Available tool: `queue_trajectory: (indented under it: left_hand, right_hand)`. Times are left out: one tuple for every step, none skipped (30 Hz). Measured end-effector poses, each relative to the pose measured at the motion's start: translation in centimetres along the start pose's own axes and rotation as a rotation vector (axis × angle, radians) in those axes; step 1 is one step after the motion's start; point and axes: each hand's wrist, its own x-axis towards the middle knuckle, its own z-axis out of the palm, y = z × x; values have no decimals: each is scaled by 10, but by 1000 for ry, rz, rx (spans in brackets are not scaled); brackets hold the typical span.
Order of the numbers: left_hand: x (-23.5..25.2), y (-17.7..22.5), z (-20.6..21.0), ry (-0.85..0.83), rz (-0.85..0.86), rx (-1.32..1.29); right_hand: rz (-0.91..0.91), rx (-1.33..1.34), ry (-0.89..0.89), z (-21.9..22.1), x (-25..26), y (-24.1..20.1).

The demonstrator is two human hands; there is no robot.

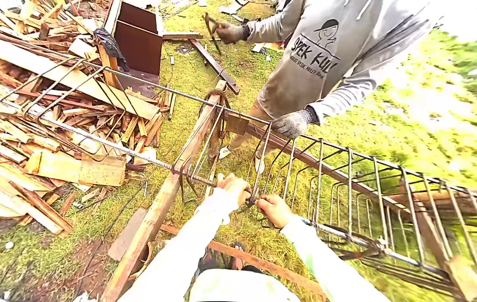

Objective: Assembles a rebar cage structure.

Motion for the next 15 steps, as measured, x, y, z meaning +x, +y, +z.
queue_trajectory:
  left_hand:
    - [6, -10, -4, -33, 75, -39]
    - [12, -18, -8, -57, 136, -89]
    - [16, -24, -11, -75, 184, -122]
    - [19, -25, -14, -91, 218, -140]
    - [22, -24, -17, -108, 236, -132]
    - [25, -21, -20, -131, 248, -100]
    - [27, -17, -24, -158, 260, -51]
    - [29, -11, -30, -185, 272, 16]
    - [29, -3, -35, -214, 270, 91]
    - [28, 8, -40, -230, 261, 178]
    - [26, 19, -43, -233, 245, 252]
    - [20, 30, -44, -227, 209, 288]
    - [10, 41, -44, -217, 146, 271]
    - [-2, 48, -40, -193, 75, 211]
    - [-9, 50, -31, -154, 22, 149]
  right_hand:
    - [-33, -52, 30, 4, -1, 0]
    - [-73, -111, 59, 9, -3, -1]
    - [-107, -170, 88, 16, -7, -3]
    - [-135, -224, 137, 24, -12, -5]
    - [-154, -263, 202, 34, -15, -5]
    - [-150, -296, 261, 44, -18, -7]
    - [-121, -327, 294, 53, -20, -10]
    - [-65, -357, 294, 62, -22, -17]
    - [6, -386, 271, 68, -24, -26]
    - [73, -420, 253, 74, -24, -35]
    - [122, -449, 257, 80, -23, -42]
    - [150, -463, 290, 86, -21, -46]
    - [160, -453, 333, 91, -20, -49]
    - [169, -419, 354, 95, -20, -51]
    - [177, -372, 357, 97, -22, -53]
